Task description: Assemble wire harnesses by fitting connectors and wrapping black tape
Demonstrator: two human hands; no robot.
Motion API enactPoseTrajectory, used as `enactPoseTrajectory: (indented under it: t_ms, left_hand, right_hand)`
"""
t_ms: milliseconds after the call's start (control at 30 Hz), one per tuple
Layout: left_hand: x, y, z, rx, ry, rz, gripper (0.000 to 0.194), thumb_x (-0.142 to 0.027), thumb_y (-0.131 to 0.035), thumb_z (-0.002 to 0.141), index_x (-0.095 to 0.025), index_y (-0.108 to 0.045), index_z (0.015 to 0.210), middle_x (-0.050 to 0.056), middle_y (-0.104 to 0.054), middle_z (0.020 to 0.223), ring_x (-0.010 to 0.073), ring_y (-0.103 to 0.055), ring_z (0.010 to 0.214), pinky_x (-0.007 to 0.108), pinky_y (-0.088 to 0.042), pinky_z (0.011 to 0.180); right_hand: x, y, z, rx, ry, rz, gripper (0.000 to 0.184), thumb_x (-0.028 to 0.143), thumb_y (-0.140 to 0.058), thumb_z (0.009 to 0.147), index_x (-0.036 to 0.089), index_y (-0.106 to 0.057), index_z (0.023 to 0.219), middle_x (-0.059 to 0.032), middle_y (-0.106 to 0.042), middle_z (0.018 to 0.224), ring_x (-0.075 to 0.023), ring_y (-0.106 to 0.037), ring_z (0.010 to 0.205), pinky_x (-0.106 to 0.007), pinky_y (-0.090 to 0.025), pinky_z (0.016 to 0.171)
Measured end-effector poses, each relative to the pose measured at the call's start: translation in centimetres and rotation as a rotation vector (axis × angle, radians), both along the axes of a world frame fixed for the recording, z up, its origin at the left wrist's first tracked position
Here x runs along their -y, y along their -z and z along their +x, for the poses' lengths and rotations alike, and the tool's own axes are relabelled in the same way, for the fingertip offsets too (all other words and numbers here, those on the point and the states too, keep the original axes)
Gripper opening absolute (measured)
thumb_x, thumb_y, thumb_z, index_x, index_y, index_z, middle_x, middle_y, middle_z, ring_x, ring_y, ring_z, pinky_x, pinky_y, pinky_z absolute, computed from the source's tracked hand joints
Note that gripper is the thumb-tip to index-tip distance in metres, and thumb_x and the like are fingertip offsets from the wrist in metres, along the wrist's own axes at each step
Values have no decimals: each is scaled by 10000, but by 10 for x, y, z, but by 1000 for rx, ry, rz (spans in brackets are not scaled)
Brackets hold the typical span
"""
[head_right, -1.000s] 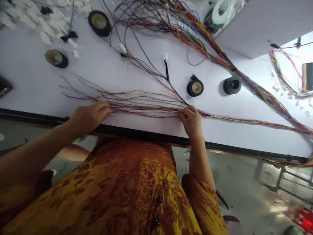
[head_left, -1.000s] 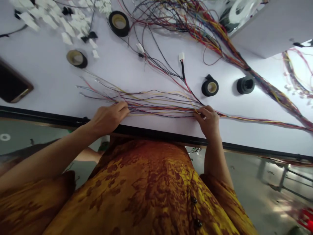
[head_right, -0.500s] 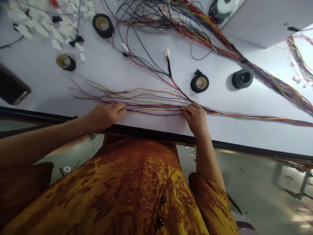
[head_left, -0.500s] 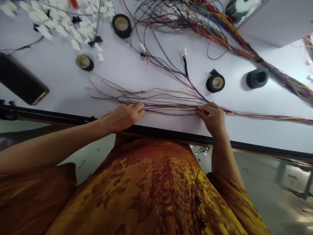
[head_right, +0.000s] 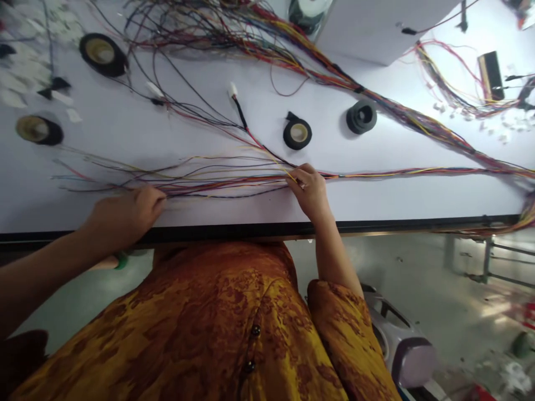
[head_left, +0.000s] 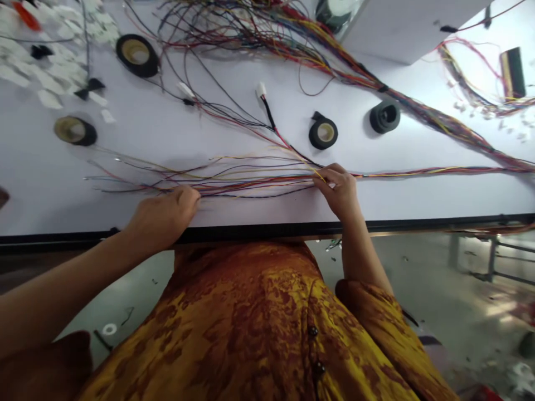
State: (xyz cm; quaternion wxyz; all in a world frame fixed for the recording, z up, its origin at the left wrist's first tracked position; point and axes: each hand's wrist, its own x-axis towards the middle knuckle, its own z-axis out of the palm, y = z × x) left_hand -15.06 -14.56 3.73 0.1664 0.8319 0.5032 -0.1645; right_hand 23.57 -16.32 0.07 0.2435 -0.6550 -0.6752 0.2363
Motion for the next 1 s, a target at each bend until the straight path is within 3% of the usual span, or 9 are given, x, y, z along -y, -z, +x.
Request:
enactPoseTrajectory:
  t_ms: [133, 333, 633, 767, 1000]
  left_hand:
    - [-3, -7, 0, -124, 13, 109, 292, -312, -338, 1002, -135, -564, 1055, 125, -711, 1011, 270, -687, 829, 301, -368, 591]
    - [-5, -11, -2, -122, -17, 177, 290, -318, -358, 1002, -136, -565, 1095, 117, -717, 1071, 274, -695, 856, 296, -335, 584]
    - [-5, 0, -4, -103, -20, 94, 275, -322, -358, 1004, -131, -543, 1079, 127, -721, 1044, 247, -692, 853, 273, -339, 595]
    - [-4, 10, -5, -68, -27, 58, 259, -318, -365, 1004, -142, -542, 1077, 103, -721, 1023, 250, -704, 866, 285, -381, 622]
    - [-2, 29, -6, -46, -68, -29, 271, -314, -356, 1005, -152, -540, 1120, 90, -691, 1096, 277, -699, 916, 328, -428, 681]
  right_hand:
    - [0, -1, 2, 12, -60, -29, 171, 282, -587, 912, 210, -698, 805, -52, -644, 876, -164, -561, 720, -308, -455, 685]
    - [-3, -9, 0, 28, -161, -45, 225, 303, -565, 939, 203, -688, 780, -44, -602, 863, -152, -550, 732, -301, -420, 692]
    - [-23, -18, -9, -31, -311, -131, 133, 241, -566, 900, 197, -594, 777, -16, -563, 784, -156, -500, 782, -297, -381, 743]
    - [-30, -16, -6, -147, -242, -261, 92, 213, -565, 867, 181, -577, 781, 36, -487, 669, -104, -401, 631, -266, -327, 629]
    - [-33, -16, -5, -265, -147, -344, 102, 239, -575, 847, 156, -590, 790, 43, -473, 635, -84, -367, 598, -255, -289, 584]
